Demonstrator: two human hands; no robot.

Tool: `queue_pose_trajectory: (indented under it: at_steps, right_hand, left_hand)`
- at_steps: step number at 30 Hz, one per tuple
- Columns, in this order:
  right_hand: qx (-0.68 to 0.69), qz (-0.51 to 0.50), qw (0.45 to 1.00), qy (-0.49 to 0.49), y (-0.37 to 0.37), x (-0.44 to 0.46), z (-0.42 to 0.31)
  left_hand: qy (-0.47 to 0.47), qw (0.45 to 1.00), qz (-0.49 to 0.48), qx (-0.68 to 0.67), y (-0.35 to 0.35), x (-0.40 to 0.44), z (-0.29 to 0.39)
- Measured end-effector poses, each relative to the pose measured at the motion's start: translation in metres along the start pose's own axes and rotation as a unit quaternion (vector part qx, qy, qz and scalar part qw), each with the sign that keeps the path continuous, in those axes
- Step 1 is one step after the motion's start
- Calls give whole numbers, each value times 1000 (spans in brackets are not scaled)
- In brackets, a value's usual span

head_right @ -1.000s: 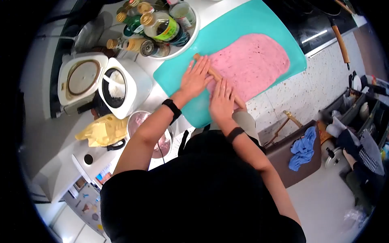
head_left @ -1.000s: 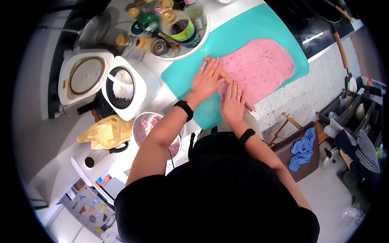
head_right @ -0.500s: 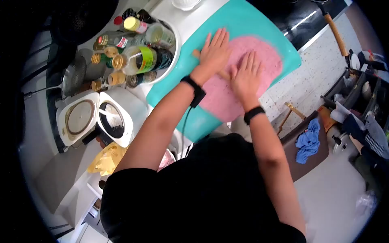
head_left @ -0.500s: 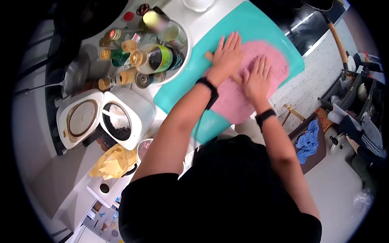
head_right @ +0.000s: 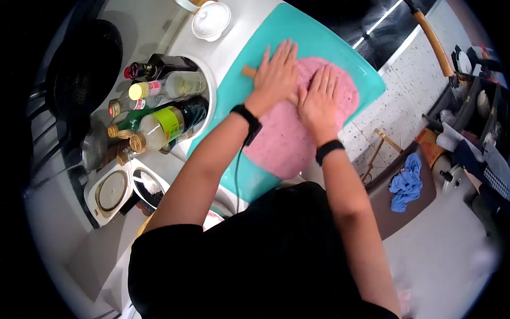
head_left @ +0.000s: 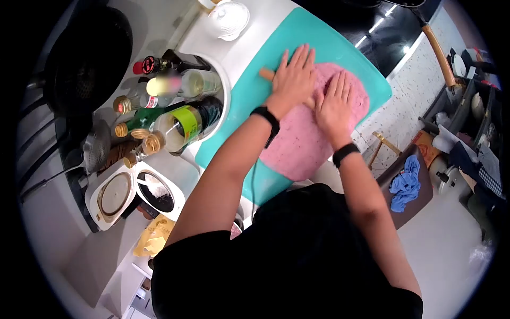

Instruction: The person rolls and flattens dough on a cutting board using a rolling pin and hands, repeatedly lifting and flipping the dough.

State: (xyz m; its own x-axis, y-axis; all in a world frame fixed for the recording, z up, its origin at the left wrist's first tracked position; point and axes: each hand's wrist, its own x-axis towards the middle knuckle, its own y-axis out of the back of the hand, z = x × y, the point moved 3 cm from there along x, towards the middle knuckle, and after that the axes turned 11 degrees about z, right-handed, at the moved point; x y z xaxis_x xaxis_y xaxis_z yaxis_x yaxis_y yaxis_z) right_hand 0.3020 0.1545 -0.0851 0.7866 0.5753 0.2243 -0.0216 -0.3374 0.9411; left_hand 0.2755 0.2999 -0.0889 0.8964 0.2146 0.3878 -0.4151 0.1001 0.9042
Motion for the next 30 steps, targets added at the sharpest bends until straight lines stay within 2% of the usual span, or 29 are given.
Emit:
queue_pose_trajectory:
  at_steps: [1,3,5,7,10,12,14,18,21,24,26,28,30]
  right_hand:
    - [-5,-3,1000,-2,-1,10,11]
    - [-48,19,999,-3,3,36,24]
    - [-10,23,1000,5,24,26,16]
    - [54,-24,998,-4,39,-17,-10]
    - [79,-78,994,-21,14,-51,-14]
    - [84,-98,991,-34,6,-35,-10]
    - [12,-75,996,-39,7,3,5]
    - [-75,-9,995,-64,-5,67,44]
    - [-68,37,995,-62,-1,101,67]
    - [-70,31,997,-33,12,111,75]
    - [2,9,999,-31,22,78,53]
    - [30,-40,999,-9,19,34,33]
    - [17,-34,999,-1,5,30,39]
  left_hand:
    - [0,1000,-2,-6,-8,13,2]
    - [18,993,23,-111,-12,47,1]
    - [28,993,33,-107,13,39,8]
    - [39,995,-13,-86,41,0,14]
    - [28,993,-72,-86,19,-32,1]
    - [19,989,-97,-106,3,-17,-4]
    - [-14,997,-69,-37,-14,20,2]
    - [-15,999,-29,-26,-46,92,12]
    - [2,996,44,-72,-60,132,11]
    - [-15,994,59,-86,-41,138,16]
    - [13,991,45,-127,-10,107,27]
    - [12,993,-51,-104,-26,64,23]
    - [-1,992,-58,-115,-36,67,19]
